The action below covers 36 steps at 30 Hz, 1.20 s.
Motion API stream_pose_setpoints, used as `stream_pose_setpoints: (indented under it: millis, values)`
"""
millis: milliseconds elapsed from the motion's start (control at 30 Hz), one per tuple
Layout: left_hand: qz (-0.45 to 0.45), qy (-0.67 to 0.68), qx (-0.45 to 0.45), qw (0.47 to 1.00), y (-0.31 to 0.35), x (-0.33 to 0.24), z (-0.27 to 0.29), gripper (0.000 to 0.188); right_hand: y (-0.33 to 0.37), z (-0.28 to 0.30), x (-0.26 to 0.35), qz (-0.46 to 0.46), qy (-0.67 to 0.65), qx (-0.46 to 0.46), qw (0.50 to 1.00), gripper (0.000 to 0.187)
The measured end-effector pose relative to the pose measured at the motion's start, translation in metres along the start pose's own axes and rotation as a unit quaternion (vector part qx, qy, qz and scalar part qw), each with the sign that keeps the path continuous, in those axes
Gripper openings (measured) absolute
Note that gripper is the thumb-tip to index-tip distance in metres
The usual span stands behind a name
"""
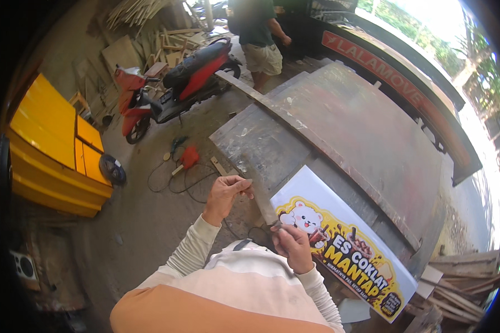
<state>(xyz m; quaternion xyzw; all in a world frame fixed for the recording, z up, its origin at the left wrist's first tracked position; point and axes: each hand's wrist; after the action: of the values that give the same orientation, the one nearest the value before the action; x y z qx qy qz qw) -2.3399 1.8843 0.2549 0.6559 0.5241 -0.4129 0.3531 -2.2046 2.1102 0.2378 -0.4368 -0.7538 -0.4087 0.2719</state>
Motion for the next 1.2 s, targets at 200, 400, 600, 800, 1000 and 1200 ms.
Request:
stream_pose_setpoints:
  millis: [200, 400, 600, 800, 1000, 1200]
  values:
    - [0.016, -0.089, 0.013, 0.996, -0.007, 0.046, 0.081, 0.039, 0.023, 0.028, 0.014, 0.204, -0.060, -0.215, 0.953, 0.018]
    - [0.350, -0.131, 0.178, 0.910, 0.023, 0.146, 0.099, 0.062, 0.062, 0.041, 0.011, 0.357, -0.098, -0.337, 0.866, 0.036]
    - [0.535, -0.017, 0.225, 0.814, 0.084, 0.259, 0.039, 0.066, 0.091, 0.059, -0.011, 0.326, -0.139, -0.382, 0.853, 0.043]
    - [0.511, 0.111, 0.173, 0.835, 0.097, 0.323, -0.027, 0.074, 0.128, 0.115, -0.020, 0.309, -0.089, -0.421, 0.848, 0.039]
    - [0.443, 0.168, 0.095, 0.876, 0.095, 0.338, -0.071, 0.040, 0.193, 0.196, -0.009, 0.310, -0.023, -0.511, 0.801, 0.035]
    - [0.405, 0.162, 0.040, 0.899, 0.101, 0.342, -0.087, 0.028, 0.252, 0.273, -0.029, 0.252, -0.025, -0.625, 0.738, 0.033]
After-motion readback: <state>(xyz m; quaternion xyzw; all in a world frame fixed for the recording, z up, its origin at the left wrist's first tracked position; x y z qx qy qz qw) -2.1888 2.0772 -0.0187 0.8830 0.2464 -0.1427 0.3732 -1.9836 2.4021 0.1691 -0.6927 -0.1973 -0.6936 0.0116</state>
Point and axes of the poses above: each hand's wrist, its own y-axis away from the middle knuckle, its own z-axis out of the back of the hand, x = y × z, and after that the axes turned 7 degrees about -z, right-handed
